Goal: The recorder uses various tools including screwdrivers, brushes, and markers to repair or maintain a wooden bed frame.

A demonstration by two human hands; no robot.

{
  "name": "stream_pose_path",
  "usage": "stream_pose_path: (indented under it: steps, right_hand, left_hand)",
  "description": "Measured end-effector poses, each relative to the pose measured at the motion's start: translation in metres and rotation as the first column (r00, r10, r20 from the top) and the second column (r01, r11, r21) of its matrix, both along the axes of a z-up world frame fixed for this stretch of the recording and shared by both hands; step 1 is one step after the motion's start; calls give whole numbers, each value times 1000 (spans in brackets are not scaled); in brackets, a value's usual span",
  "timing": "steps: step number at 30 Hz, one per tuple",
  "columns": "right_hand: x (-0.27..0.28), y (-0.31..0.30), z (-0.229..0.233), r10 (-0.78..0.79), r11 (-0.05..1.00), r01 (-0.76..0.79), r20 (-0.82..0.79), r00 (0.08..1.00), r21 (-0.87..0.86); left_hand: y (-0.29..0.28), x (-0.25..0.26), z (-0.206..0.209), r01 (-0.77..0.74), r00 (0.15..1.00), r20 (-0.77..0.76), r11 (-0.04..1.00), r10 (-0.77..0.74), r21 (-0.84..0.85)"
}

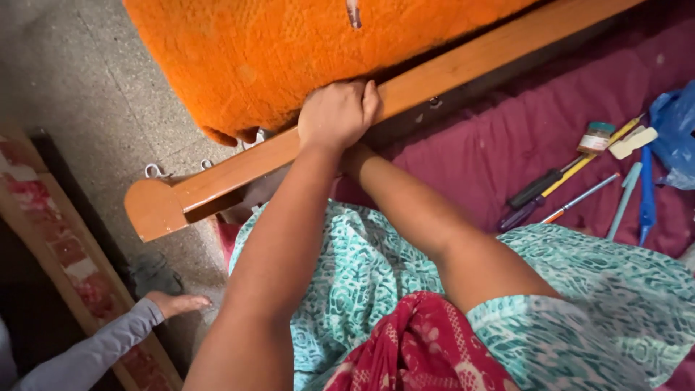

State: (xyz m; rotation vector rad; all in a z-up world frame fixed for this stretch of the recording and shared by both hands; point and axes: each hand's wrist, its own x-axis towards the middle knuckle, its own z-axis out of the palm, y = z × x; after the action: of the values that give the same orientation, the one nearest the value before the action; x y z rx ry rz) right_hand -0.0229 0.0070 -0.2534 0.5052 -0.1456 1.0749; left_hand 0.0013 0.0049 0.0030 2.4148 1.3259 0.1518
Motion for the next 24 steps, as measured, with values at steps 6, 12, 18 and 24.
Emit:
stream_pose_path:
  steps: [6,12,18,24]
  right_hand:
    - [-4,-34,-16,389,729,-399,-144,910,-556]
    - [18,-46,35,537,468,-617,-351,767,-633]
    - [83,-65,85,375,919,385,488,-788,-85]
    - [129,-65,139,447,883,326,396,-802,-337]
  left_hand:
    - [1,2,1,3,1000,-24,1000,-3,-10]
    - [1,3,6,-7,999,-49,999,4,-50]
    - [0,0,-2,7,1000,-30,1000,-8,-12]
    - [-1,2,2,18,1000,0,1000,-18,13]
